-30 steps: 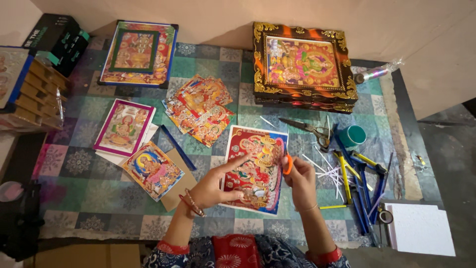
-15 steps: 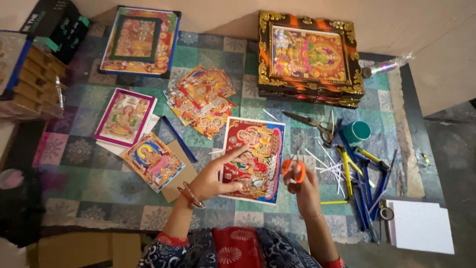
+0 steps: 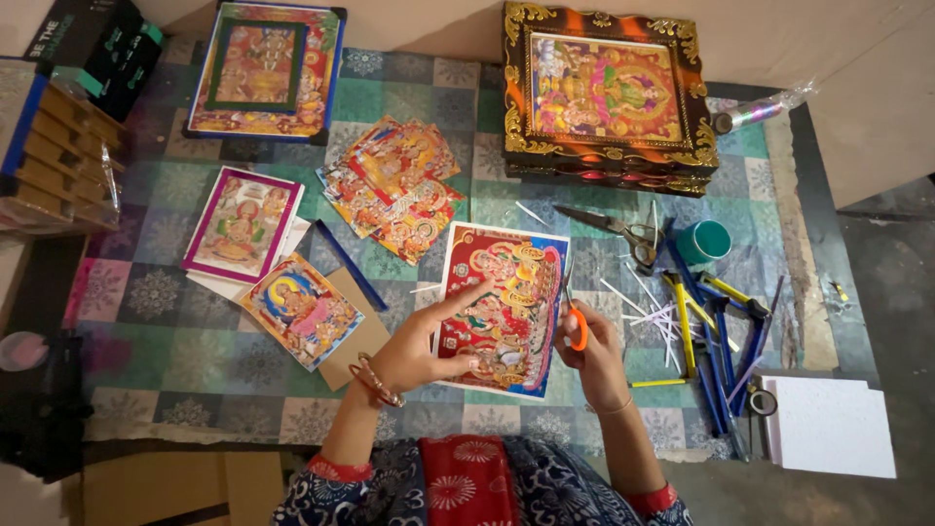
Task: The person trims the white edges off colorful religious poster prints with orange-handled scissors, working one print at a time at a table. They rotate each print while cutting along its border, set finished prints aside, and pick up the next print from a stack.
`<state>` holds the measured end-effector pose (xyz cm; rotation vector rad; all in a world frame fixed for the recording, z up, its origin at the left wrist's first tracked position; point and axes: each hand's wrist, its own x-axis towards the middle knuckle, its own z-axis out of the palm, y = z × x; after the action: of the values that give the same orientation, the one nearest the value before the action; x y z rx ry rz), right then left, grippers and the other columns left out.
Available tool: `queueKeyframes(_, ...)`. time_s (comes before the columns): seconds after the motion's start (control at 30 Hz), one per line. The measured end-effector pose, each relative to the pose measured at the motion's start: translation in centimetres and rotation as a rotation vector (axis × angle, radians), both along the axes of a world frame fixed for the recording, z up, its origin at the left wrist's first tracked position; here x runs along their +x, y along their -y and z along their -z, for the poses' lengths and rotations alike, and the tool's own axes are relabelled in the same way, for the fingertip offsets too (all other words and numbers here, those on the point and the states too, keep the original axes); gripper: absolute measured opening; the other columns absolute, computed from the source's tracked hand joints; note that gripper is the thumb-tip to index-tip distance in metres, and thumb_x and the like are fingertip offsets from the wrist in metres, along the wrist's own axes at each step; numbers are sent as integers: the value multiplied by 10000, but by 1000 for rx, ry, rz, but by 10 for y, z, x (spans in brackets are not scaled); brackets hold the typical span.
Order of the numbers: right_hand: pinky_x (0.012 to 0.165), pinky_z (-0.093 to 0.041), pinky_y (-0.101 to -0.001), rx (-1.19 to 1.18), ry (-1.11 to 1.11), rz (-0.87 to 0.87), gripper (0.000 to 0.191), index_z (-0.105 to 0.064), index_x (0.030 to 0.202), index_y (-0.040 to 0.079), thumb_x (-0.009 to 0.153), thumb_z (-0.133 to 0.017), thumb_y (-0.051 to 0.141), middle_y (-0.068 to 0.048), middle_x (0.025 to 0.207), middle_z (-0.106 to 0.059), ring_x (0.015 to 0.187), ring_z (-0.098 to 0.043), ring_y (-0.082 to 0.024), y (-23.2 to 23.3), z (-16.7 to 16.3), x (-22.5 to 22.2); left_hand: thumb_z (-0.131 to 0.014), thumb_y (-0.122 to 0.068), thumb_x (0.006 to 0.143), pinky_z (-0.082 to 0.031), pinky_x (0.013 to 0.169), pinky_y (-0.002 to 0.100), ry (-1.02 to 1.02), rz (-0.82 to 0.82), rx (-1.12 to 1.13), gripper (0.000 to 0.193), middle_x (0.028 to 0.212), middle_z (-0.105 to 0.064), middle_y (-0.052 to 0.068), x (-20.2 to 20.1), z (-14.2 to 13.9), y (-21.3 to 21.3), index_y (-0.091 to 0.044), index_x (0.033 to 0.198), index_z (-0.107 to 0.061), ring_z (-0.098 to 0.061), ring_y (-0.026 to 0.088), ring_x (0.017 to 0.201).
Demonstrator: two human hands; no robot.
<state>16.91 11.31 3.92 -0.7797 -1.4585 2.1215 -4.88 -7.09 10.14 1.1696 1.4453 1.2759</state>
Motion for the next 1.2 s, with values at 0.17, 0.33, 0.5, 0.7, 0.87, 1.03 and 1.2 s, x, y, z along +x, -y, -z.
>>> queueKeyframes(0.17, 449, -192, -219, 22, 18, 11, 287, -584, 870, 73, 959, -651, 338, 61, 651, -429, 523, -299, -22, -3, -2, 0, -784, -61, 760, -422, 1160, 380, -48, 0, 14, 906, 1604, -497, 92, 0, -2, 0, -212, 1574, -417, -508, 212, 1438)
queueKeyframes(0.33, 465, -197, -220, 54, 42, 48, 313, -601, 828, 61, 970, -675, 330, 67, 662, -440, 535, -304, -14, -1, 1, 1, -783, -70, 768, -399, 1184, 380, -68, -4, 37, 898, 1591, -524, 91, 3, -7, 2, -204, 1578, -419, -513, 216, 1448)
queueKeyframes(0.5, 466, -200, -220, 59, 28, 89, 259, -628, 828, 53, 978, -677, 259, 71, 670, -476, 532, -314, -7, 1, 4, 0, -779, -60, 763, -392, 1186, 374, -56, -4, 27, 902, 1590, -526, 88, 6, -12, 3, -190, 1578, -415, -508, 208, 1446)
queueKeyframes(0.7, 466, -189, -222, 97, 22, 107, 216, -643, 843, 40, 971, -691, 208, 65, 663, -507, 529, -311, -5, 1, 8, 1, -771, -56, 766, -402, 1178, 368, -31, -9, 17, 897, 1589, -525, 90, 9, -16, 3, -186, 1579, -415, -513, 202, 1437)
queueKeyframes(0.87, 468, -203, -227, 58, -47, 111, 263, -611, 818, 54, 994, -690, 232, 78, 664, -488, 529, -327, -9, -2, 8, -1, -764, -53, 760, -408, 1175, 364, -48, 4, 9, 899, 1600, -509, 93, 9, -16, 3, -195, 1576, -414, -504, 202, 1445)
queueKeyframes(1.03, 474, -193, -230, 84, 5, 138, 261, -625, 828, 48, 979, -691, 251, 78, 653, -483, 530, -311, -6, -3, 5, 0, -763, -65, 755, -427, 1169, 377, 6, 6, -31, 894, 1604, -502, 86, 10, -14, 4, -209, 1570, -425, -513, 208, 1439)
queueKeyframes(1.2, 489, -210, -216, 96, 2, 174, 276, -629, 849, 47, 1006, -708, 260, 67, 677, -473, 553, -322, -10, -2, 2, -3, -784, -80, 768, -360, 1214, 414, -49, 20, 30, 917, 1635, -466, 97, 9, -9, 6, -203, 1591, -401, -444, 234, 1505)
